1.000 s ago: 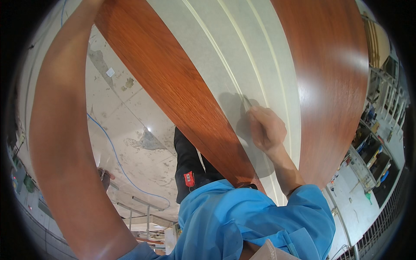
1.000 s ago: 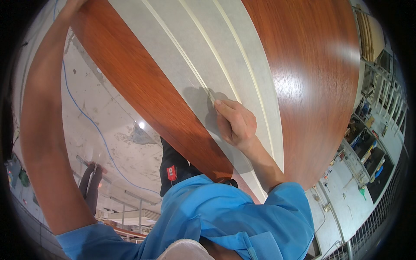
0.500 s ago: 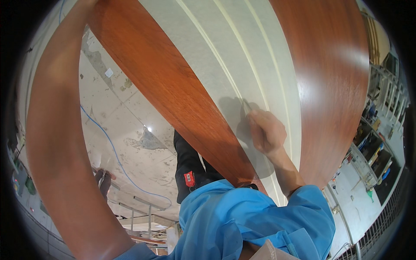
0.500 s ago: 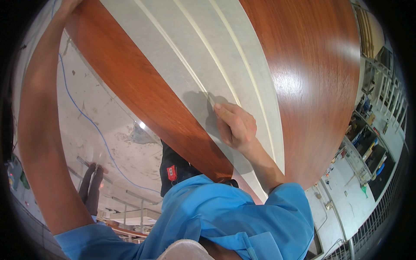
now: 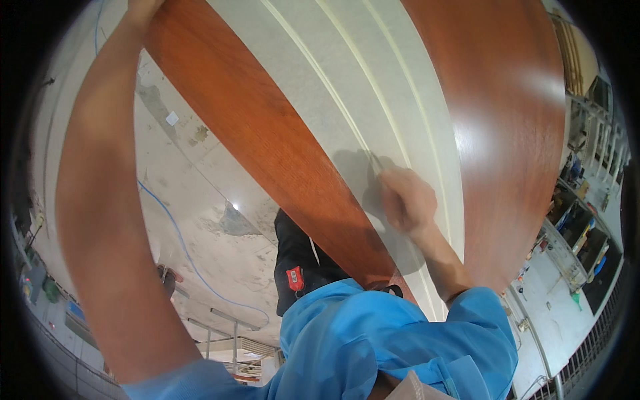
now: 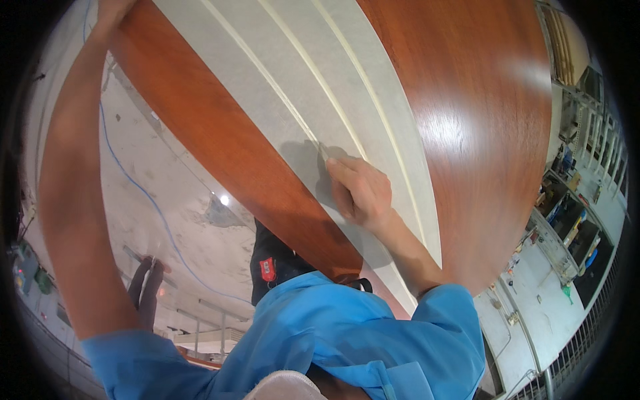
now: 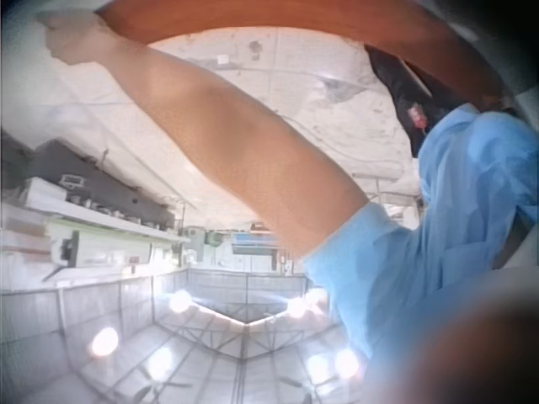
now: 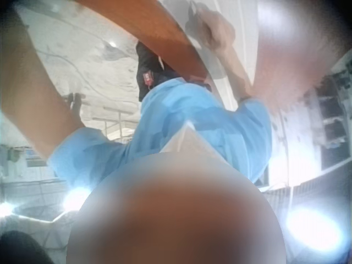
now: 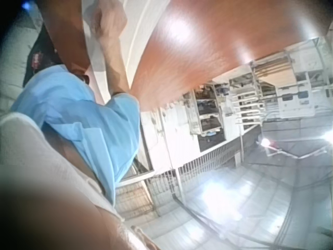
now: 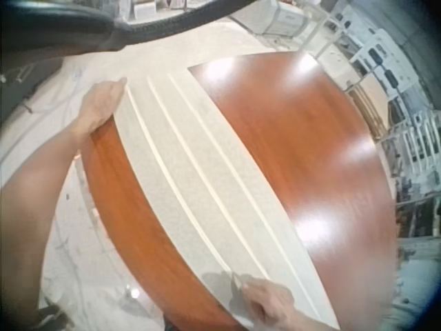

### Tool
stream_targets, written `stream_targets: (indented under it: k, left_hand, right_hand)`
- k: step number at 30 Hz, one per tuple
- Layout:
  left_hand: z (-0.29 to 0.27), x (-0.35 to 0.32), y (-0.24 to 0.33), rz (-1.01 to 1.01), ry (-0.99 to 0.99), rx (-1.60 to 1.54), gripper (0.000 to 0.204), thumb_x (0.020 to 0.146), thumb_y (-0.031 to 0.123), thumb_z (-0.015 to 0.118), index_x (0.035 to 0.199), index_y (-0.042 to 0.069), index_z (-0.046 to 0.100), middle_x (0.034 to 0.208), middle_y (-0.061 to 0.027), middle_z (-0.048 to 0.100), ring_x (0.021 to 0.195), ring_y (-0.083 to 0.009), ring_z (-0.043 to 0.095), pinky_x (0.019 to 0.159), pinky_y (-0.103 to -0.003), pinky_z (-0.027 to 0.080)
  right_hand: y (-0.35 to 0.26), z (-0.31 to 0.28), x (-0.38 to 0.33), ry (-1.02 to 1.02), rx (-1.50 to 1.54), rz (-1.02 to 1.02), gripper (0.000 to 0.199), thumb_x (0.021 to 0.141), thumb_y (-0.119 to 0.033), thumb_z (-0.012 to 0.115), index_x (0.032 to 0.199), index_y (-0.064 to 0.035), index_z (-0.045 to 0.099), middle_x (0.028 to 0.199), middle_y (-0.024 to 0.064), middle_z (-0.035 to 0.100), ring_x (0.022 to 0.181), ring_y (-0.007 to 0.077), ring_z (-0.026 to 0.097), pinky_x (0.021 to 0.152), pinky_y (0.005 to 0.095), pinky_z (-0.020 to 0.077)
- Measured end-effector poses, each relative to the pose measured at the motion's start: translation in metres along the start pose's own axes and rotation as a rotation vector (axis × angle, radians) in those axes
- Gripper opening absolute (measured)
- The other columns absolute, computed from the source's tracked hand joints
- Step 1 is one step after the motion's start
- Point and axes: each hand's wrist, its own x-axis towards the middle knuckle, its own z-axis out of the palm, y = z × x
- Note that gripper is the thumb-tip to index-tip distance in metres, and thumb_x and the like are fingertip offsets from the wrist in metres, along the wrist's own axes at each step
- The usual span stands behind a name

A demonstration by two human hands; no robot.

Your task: The person places a white strip of tape onto a reddish-brown wooden board and presses it down. They then use a small blade to score along the tape's length, creating parallel lines. The person continues scoring multiple lines along the tape while holding it in place.

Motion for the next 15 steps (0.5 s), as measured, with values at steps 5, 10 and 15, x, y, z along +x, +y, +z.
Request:
stream_targets:
  k: [5,10,15]
  left_hand:
    - [-0.004,-0.039,0.028,-0.137,0.192,-0.294,0.060,0.111,0.038,0.045,0.151,-0.006,0.053,0.152,-0.0297,0.058,0.141,-0.0447,0.054,0.122,-0.049,0.040]
    - [-0.012,-0.178,0.133,-0.158,0.238,-0.104,0.062,0.108,0.027,0.052,0.158,-0.007,0.044,0.166,-0.0264,0.044,0.156,-0.0431,0.037,0.131,-0.053,0.025]
    - [-0.038,-0.263,0.189,-0.168,0.200,-0.095,0.059,0.108,0.026,0.051,0.158,-0.005,0.046,0.168,-0.0210,0.044,0.159,-0.0384,0.034,0.133,-0.055,0.020]
  right_hand:
    - [-0.007,-0.003,0.002,0.020,0.059,0.060,0.030,0.091,0.012,0.072,0.118,-0.0013,0.069,0.096,0.0171,0.076,0.080,0.0313,0.077,0.068,0.0350,0.0589]
    - [-0.016,-0.006,0.000,0.086,0.061,0.126,0.028,0.091,0.010,0.071,0.116,-0.0021,0.071,0.094,0.0124,0.075,0.075,0.0274,0.073,0.067,0.0358,0.0574]
    - [-0.022,0.002,-0.015,0.103,0.092,0.142,0.022,0.095,0.006,0.070,0.115,-0.0027,0.073,0.092,0.0117,0.075,0.075,0.0236,0.073,0.067,0.0323,0.0557]
